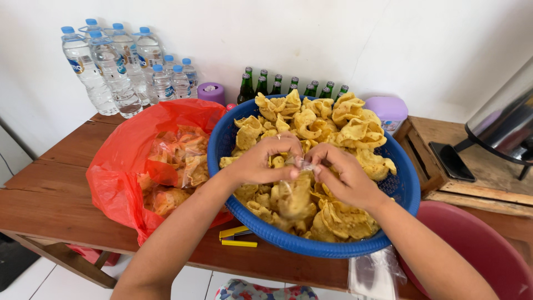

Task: The person sits on the floor and repeatedly fills small clear plastic bags with fried snacks from a blue basket. They fold the bag tops and use a yellow stapler to seal each bag, then place the finished packages into a red plastic bag.

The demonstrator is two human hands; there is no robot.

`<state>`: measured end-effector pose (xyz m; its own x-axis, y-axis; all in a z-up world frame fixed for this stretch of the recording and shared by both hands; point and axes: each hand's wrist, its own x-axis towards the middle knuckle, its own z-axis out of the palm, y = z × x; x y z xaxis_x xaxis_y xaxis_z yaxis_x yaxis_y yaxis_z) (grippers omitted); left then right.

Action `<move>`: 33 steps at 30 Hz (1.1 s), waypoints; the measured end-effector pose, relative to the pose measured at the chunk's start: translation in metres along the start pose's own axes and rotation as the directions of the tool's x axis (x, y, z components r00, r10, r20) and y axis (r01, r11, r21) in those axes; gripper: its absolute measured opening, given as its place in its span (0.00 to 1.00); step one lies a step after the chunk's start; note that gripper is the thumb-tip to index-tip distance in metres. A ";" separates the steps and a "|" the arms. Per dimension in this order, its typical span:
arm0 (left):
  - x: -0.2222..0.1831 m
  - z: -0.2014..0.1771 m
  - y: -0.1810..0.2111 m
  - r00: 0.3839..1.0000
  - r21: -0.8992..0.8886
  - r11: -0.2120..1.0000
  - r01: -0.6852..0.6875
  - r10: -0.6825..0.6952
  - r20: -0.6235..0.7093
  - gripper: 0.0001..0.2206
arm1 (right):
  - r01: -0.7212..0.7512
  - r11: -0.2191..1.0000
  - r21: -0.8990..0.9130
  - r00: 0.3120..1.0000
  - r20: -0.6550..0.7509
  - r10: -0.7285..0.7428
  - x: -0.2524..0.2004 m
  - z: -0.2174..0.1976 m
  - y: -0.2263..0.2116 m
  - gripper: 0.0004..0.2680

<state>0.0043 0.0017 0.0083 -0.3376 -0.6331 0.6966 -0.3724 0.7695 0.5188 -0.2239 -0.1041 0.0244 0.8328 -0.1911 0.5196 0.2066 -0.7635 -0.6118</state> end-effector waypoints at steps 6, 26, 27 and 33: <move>0.009 -0.002 0.023 0.999 0.039 0.999 -0.035 0.035 0.007 0.04 | 0.097 0.978 -0.186 0.994 0.072 -0.085 0.005 -0.018 -0.027 0.05; 0.014 0.009 0.046 0.988 0.456 0.878 -0.144 0.151 0.022 0.05 | 0.054 0.859 -0.509 0.993 0.119 0.008 -0.015 -0.024 -0.045 0.05; 0.015 0.010 0.043 0.989 0.448 0.882 -0.145 0.139 0.046 0.05 | 0.034 0.859 -0.511 0.993 0.114 0.028 -0.015 -0.025 -0.041 0.06; 0.020 0.012 0.034 0.987 0.448 0.880 -0.161 0.129 0.101 0.05 | 0.163 0.811 -0.561 0.983 0.159 -0.088 -0.011 -0.034 -0.033 0.08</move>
<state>-0.0254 0.0144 0.0342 -0.4680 -0.5339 0.7042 -0.6605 0.7407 0.1227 -0.2573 -0.0981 0.0591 0.8824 -0.0229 0.4699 0.0152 -0.9969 -0.0771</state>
